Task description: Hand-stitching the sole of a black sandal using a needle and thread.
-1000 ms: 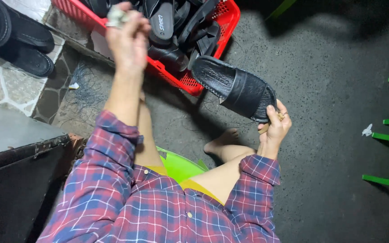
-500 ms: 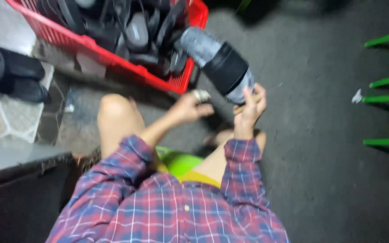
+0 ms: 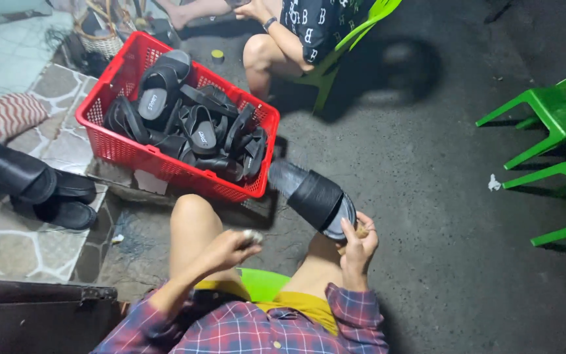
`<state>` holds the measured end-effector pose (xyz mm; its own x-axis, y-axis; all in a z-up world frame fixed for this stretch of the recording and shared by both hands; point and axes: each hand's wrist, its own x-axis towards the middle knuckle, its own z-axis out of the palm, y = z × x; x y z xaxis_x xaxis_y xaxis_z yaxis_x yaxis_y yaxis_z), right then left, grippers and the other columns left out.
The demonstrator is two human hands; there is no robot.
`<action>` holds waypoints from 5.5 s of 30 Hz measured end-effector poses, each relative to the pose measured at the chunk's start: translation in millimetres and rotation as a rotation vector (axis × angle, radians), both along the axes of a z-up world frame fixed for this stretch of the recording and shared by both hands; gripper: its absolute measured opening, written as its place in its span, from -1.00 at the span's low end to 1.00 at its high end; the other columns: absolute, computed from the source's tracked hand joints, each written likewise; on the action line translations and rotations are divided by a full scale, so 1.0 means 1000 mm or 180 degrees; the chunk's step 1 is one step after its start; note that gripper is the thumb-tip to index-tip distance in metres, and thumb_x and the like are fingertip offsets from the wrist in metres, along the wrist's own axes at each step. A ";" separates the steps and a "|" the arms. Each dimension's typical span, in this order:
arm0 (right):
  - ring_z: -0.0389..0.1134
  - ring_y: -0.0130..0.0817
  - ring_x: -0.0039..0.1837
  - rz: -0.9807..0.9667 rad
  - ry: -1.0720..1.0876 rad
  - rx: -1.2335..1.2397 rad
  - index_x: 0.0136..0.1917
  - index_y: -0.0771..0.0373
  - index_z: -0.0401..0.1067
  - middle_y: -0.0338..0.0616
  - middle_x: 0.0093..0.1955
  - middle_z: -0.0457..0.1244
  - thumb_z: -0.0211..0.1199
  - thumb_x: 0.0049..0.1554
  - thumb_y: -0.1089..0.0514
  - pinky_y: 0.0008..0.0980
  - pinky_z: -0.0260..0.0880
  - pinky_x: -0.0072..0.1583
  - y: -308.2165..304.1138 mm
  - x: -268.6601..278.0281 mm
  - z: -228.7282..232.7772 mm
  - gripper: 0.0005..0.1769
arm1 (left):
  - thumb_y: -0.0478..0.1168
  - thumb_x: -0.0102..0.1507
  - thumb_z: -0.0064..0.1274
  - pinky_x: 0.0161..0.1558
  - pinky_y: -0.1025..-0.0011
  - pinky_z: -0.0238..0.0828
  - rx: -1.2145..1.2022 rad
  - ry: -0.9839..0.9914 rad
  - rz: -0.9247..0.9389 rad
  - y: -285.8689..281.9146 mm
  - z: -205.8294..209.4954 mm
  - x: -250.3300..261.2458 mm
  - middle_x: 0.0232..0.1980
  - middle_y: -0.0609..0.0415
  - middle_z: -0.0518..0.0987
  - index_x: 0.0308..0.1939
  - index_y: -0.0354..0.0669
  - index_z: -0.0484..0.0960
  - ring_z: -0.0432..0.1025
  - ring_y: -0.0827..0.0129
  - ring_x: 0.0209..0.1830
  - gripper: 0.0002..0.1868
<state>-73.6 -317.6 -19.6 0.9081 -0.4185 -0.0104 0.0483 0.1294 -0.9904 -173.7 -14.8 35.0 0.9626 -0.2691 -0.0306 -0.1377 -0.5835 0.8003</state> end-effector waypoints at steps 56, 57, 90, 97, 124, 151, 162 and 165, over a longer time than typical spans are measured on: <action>0.28 -0.58 -0.17 0.3124 0.1092 -0.1898 -0.21 0.13 0.49 -0.28 -0.28 0.32 0.39 -0.05 0.17 -0.59 0.32 -0.09 0.083 0.003 0.042 -0.88 | -0.15 0.24 0.03 -0.10 0.26 0.35 -0.0797 -0.0532 0.0139 -0.035 0.012 0.022 -0.16 -0.09 0.41 -0.12 -0.16 0.49 0.43 0.02 -0.13 -0.79; 0.25 -0.65 -0.22 0.2943 0.1237 -0.1927 -0.12 0.07 0.53 -0.31 -0.32 0.31 0.39 0.02 0.03 -0.58 0.34 -0.15 0.080 0.000 0.043 -0.83 | 0.02 0.19 0.12 -0.29 0.28 0.41 -0.0603 -0.0337 0.0424 -0.043 0.011 0.029 -0.41 0.02 0.44 -0.31 -0.10 0.57 0.48 0.09 -0.33 -0.73; 0.26 -0.44 -0.16 0.2820 -0.0211 -0.2640 0.31 0.35 0.27 -0.07 -0.09 0.28 0.26 0.13 0.31 -0.48 0.40 -0.01 0.010 -0.107 0.092 -0.51 | -0.05 0.22 0.15 0.04 0.40 0.27 -0.1517 -0.0265 -0.0438 -0.064 -0.001 0.042 -0.07 0.08 0.61 -0.04 -0.18 0.58 0.44 0.33 -0.01 -0.65; 0.30 -0.51 -0.40 0.2236 0.0174 -0.1681 0.37 0.30 0.17 0.04 -0.01 0.34 0.25 0.10 0.39 -0.59 0.44 -0.29 0.055 -0.099 0.080 -0.41 | -0.13 0.13 0.25 0.01 0.55 0.29 -0.1812 0.0268 0.0040 -0.069 -0.042 0.064 -0.12 0.18 0.61 -0.09 -0.04 0.61 0.43 0.54 -0.07 -0.71; 0.20 -0.31 -0.32 0.3305 -0.0082 -0.5255 0.45 -0.21 0.17 -0.28 -0.26 0.13 -0.04 0.24 0.16 -0.31 0.22 -0.39 0.011 -0.067 0.119 -0.47 | -0.34 0.17 0.15 0.09 0.56 0.36 -0.2595 0.1247 -0.1141 -0.057 -0.037 0.099 -0.09 0.15 0.61 -0.02 -0.12 0.57 0.47 0.49 -0.03 -0.71; 0.21 -0.20 -0.49 0.3413 0.0479 -0.6206 0.49 -0.28 0.09 -0.24 -0.31 0.09 -0.04 0.24 0.06 -0.26 0.16 -0.51 0.021 -0.058 0.147 -0.44 | -0.27 0.12 0.22 0.02 0.65 0.31 -0.2421 0.1290 -0.0875 -0.080 -0.049 0.106 -0.14 0.22 0.64 -0.10 0.00 0.64 0.48 0.58 -0.10 -0.73; 0.23 -0.47 -0.54 0.3100 -0.0205 -0.7030 0.25 -0.42 0.34 -0.34 -0.35 0.15 -0.03 0.16 0.07 -0.50 0.26 -0.42 0.031 -0.054 0.167 -0.55 | -0.03 -0.10 0.44 -0.03 0.23 0.40 -0.1975 0.1033 -0.0451 -0.109 -0.065 0.107 -0.19 0.02 0.64 -0.19 0.11 0.71 0.51 0.08 -0.10 -0.58; 0.20 -0.43 -0.52 0.3095 -0.0558 -0.6558 0.19 -0.36 0.42 -0.35 -0.32 0.13 0.00 0.16 0.07 -0.52 0.23 -0.41 0.010 -0.053 0.150 -0.60 | 0.04 -0.15 0.47 -0.02 0.29 0.41 -0.1936 0.1051 -0.0423 -0.118 -0.076 0.106 -0.21 0.11 0.64 -0.21 0.20 0.71 0.52 0.17 -0.12 -0.55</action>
<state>-126.4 -307.2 130.9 0.7210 0.6595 -0.2125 0.6929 -0.6838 0.2288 -67.6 -132.4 -41.4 0.8867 -0.4458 -0.1223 0.1296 -0.0144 0.9915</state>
